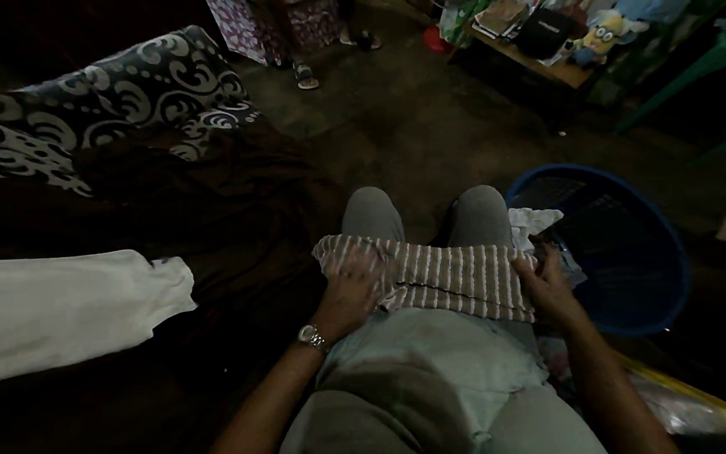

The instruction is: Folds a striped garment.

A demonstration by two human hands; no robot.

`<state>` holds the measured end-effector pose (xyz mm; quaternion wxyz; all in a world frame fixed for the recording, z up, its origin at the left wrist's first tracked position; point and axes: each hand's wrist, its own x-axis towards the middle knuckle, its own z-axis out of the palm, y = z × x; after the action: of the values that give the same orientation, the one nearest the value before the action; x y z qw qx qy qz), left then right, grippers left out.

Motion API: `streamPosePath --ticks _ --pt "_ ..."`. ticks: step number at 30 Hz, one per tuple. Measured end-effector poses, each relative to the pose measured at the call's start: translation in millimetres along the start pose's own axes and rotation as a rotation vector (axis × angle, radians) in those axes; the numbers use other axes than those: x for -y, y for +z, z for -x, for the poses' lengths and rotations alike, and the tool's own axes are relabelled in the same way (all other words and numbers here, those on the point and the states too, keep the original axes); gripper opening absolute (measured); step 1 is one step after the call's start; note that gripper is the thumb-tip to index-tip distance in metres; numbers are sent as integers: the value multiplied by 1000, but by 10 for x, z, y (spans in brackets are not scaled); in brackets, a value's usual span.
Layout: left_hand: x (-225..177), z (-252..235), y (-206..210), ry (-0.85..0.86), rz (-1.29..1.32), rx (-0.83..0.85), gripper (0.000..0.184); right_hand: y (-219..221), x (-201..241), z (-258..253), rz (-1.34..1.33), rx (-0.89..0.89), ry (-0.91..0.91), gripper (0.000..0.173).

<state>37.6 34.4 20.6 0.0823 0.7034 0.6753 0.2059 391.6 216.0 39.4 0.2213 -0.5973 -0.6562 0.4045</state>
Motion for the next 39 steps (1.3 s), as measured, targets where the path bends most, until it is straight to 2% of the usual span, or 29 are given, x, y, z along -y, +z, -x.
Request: streamPosePath --ticks 3,5,7,9,12,14,17,18,21,23,26,28,30,31,33,35,36,37,39 --pt "-61 -48 18 90 -12 39 43 -12 -12 56 -96 158 273 78" --pt "-117 -88 -28 42 -8 2 51 -39 23 87 -104 191 340 64" --pt "-91 -142 -19 35 -55 76 49 -66 16 83 -138 169 339 55" --pt "-66 -206 8 62 -64 214 42 -115 41 93 -191 140 304 45" --pt "-116 -381 -141 48 -14 344 42 -254 249 119 -265 110 212 38" --pt "-133 -448 -204 26 49 280 50 -362 457 147 -309 86 143 35" --pt "-208 -454 -110 65 32 139 62 -447 782 160 -535 49 31 15" --pt "-272 -450 -46 71 25 149 65 -451 900 167 -630 59 -20 14" --pt "-520 -572 37 -21 32 295 77 -382 1290 216 -789 144 -167 25" --pt "-587 -727 126 -50 35 336 82 -238 1534 249 -852 203 -204 31" --pt "-580 -860 188 -59 147 374 69 105 1841 266 -791 302 -167 18" --pt "-557 -780 23 -148 458 235 57 384 2022 290 -695 392 -128 13" --pt "-476 -594 -193 -329 843 -37 42 691 2104 270 -590 508 -103 23" --pt "-405 -496 -285 -448 1067 -160 40 848 2123 259 -511 570 -98 31" --pt "-201 -273 -436 -600 1442 -287 63 1199 2097 252 -330 662 -162 43" --pt "23 -69 -507 -667 1575 -320 84 1535 1990 212 -173 754 -315 52" --pt "110 6 -511 -677 1571 -322 83 1647 1943 192 -104 784 -404 53" --pt "148 55 -516 -693 1530 -326 73 1706 1907 173 -35 778 -487 50" --pt "187 88 -459 -740 1369 -349 39 1719 1826 134 57 642 -654 39"
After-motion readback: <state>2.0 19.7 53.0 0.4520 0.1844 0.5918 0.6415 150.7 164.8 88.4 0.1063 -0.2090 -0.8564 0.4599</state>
